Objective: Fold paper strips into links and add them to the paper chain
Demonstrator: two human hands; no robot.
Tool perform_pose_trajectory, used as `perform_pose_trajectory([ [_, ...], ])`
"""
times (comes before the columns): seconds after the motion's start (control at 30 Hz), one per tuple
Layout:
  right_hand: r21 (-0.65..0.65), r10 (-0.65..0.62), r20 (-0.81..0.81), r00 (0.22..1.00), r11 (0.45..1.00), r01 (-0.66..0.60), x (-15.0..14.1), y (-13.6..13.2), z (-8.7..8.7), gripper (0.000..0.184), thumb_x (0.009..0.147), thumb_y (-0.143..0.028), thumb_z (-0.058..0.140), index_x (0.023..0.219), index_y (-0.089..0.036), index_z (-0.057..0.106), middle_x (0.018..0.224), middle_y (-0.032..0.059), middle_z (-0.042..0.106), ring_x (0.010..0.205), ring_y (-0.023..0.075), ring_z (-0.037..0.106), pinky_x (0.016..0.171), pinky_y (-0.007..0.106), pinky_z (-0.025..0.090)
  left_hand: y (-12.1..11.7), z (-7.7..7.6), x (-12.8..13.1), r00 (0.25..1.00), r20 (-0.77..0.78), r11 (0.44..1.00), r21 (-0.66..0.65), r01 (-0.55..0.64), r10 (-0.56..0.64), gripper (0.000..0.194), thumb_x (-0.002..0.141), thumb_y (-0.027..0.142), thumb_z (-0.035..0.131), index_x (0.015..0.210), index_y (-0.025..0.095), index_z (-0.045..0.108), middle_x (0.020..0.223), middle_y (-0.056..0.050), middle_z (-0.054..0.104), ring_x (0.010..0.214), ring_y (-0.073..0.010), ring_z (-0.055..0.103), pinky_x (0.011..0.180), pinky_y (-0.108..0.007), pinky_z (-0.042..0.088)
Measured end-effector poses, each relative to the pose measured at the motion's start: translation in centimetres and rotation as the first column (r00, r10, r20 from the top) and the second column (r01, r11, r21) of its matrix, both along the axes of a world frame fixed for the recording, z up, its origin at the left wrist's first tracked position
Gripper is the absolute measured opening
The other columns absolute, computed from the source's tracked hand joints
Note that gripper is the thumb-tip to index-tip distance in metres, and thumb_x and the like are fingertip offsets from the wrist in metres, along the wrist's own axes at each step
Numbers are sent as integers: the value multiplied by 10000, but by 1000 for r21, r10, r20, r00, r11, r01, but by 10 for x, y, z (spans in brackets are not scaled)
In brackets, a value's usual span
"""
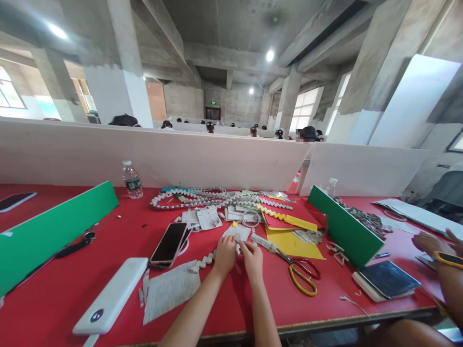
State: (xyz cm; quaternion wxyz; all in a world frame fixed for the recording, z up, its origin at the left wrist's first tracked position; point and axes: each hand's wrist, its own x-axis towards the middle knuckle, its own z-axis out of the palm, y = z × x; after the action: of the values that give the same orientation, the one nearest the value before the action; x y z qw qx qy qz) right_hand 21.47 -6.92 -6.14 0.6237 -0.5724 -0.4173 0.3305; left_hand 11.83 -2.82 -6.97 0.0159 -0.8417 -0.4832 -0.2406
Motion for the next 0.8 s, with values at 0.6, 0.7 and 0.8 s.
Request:
perform_pose_trajectory([
  [0.6, 121, -48, -257, 965, 989, 82, 19, -5, 11, 247, 702, -372, 614, 827, -161, 584, 745, 46, 639, 696, 171, 600, 641, 278, 462, -1, 10, 1, 932, 323, 986, 33, 162, -164, 500, 900, 299, 291, 1379, 162, 247, 1248, -124, 488, 1155, -207, 452, 959, -347, 380],
  [0.7, 135, -63, -255, 965, 986, 100, 13, -7, 13, 215, 690, -350, 623, 792, -167, 575, 781, 25, 611, 742, 156, 571, 670, 262, 452, -3, 11, 4, 930, 297, 976, 85, 200, -216, 505, 904, 295, 291, 1389, 167, 236, 1184, -129, 533, 1092, -217, 498, 918, -374, 414],
  [0.8, 147, 3, -304, 953, 988, 44, 9, -9, 16, 221, 679, -355, 636, 769, -168, 560, 756, 8, 590, 727, 147, 553, 684, 267, 454, -4, 12, 4, 929, 258, 962, 139, 237, -266, 518, 896, 265, 316, 1396, 163, 225, 1129, -139, 561, 1035, -226, 523, 871, -384, 439],
])
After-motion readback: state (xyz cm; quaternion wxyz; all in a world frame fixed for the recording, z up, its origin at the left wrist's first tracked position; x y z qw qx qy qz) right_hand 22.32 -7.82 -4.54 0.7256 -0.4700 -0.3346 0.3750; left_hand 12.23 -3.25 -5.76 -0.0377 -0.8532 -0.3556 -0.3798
